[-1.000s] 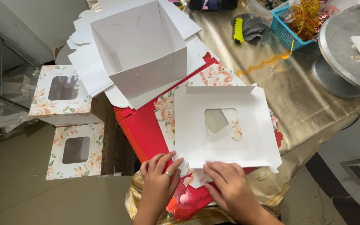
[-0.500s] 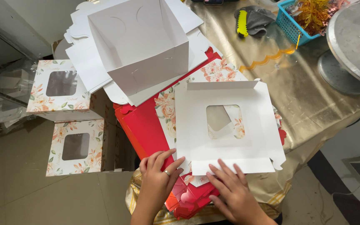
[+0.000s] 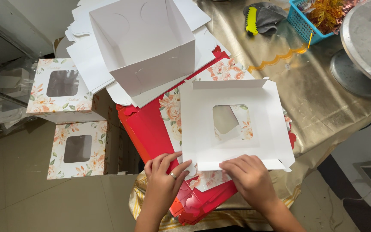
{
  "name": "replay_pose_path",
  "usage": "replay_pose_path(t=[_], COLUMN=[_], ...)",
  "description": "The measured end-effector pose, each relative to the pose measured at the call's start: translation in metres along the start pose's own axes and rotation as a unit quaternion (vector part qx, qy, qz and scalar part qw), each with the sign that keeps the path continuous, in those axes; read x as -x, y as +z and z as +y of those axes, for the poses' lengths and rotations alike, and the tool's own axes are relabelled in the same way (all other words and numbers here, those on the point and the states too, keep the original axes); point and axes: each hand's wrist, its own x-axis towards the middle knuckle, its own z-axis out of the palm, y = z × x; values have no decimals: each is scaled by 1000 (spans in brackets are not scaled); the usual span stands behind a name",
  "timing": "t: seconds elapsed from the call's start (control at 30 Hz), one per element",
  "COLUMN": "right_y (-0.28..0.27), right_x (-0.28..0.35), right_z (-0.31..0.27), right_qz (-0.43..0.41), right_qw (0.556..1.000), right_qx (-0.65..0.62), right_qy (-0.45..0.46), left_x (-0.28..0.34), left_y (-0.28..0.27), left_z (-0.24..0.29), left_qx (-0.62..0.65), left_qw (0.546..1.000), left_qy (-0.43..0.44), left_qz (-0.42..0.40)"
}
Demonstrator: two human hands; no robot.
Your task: Folding and assembling decorative cardboard cake boxes at a workstation.
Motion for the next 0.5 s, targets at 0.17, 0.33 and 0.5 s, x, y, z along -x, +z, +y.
replay_pose_path(t=[0.17,0.33,0.5], right_y=[15,30,31], right_x=[-20,-34,-31], right_z=[22,34,41], right_qz=[-62,-56,-104], right_qw=[996,993,990], right_qx=[41,103,96], right_qy=[50,16,0], left_x=[-1,-1,-10], left_y=[2,1,-5], left_z=[1,-6,-5], left_qx=[-1,-19,14], left_qw=[1000,1000,1000], left_qy=[-2,-7,1], left_qz=[8,6,-3])
